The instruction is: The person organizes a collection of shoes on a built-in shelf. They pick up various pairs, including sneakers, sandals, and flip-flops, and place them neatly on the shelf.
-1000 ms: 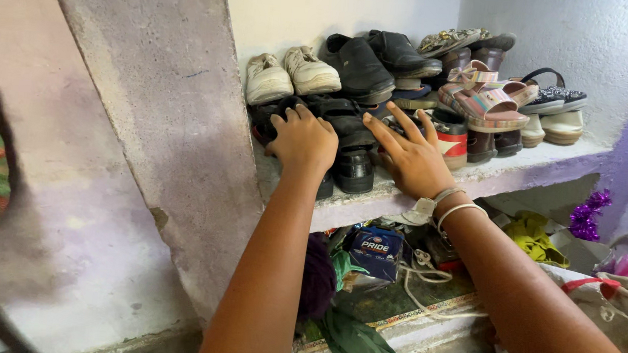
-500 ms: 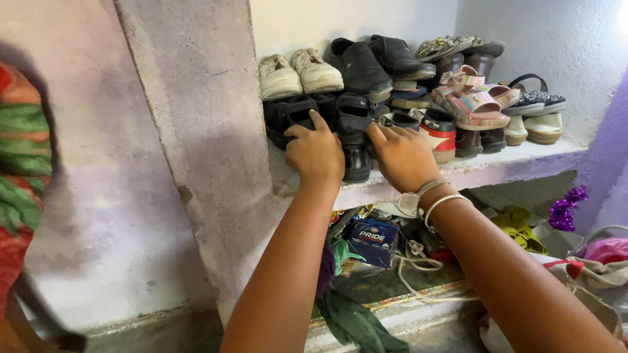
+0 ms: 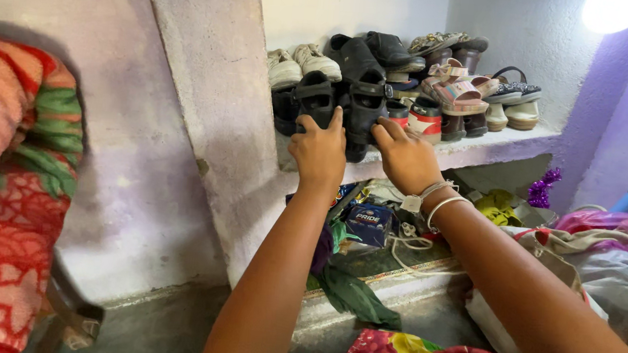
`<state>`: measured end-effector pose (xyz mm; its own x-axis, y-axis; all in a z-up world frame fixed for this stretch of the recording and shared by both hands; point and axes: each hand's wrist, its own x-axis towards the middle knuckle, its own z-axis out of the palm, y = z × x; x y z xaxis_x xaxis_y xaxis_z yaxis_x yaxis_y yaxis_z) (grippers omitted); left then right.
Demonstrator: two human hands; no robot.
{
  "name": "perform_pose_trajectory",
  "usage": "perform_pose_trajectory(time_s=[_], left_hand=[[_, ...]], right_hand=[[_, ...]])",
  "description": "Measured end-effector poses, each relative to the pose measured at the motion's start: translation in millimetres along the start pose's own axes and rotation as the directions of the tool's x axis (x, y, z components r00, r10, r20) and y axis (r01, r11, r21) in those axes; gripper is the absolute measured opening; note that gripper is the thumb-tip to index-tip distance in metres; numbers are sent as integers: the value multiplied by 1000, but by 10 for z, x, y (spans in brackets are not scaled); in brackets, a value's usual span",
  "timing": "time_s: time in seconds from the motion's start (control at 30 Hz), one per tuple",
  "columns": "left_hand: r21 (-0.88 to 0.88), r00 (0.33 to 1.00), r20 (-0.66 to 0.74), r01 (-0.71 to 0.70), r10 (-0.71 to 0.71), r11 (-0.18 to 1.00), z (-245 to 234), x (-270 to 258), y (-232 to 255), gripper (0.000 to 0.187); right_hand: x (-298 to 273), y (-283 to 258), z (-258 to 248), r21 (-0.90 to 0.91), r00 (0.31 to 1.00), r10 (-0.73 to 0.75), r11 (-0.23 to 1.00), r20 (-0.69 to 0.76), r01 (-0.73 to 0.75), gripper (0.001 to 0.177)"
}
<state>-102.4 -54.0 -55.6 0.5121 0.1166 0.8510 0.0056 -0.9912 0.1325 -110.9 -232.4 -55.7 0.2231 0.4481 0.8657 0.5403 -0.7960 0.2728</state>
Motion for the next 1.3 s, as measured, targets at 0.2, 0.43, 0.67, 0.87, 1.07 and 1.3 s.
perform_pose_trajectory(time_s=[0.2, 0.43, 0.67, 0.87, 1.07, 1.3], left_hand=[[-208, 997, 7, 72, -72, 975, -404, -248, 62, 55], [-530, 958, 199, 282, -206, 800, -854, -431, 71, 121], [-625, 931, 249, 366, -268, 689, -830, -669, 209, 136], [-594, 944, 277, 315, -180, 740, -849, -916, 244, 137], [-509, 942, 335, 178, 3, 842, -906, -1131, 161, 135], [-521, 926, 362, 109, 104, 846, -724, -1524, 135, 133]], right_hand=[[-148, -223, -273, 142, 972, 161, 972, 172, -186, 27], [-373, -326, -250, 633, 903, 409, 666, 134, -395, 38], [-330, -440, -21, 727, 444, 577, -562, 686, -394, 45], [-483, -351, 74, 689, 366, 590, -545, 720, -478, 33], [-882, -209, 128, 628, 394, 497, -506, 773, -592, 23], [-1318, -62, 92, 545, 482, 280, -589, 830, -597, 20]])
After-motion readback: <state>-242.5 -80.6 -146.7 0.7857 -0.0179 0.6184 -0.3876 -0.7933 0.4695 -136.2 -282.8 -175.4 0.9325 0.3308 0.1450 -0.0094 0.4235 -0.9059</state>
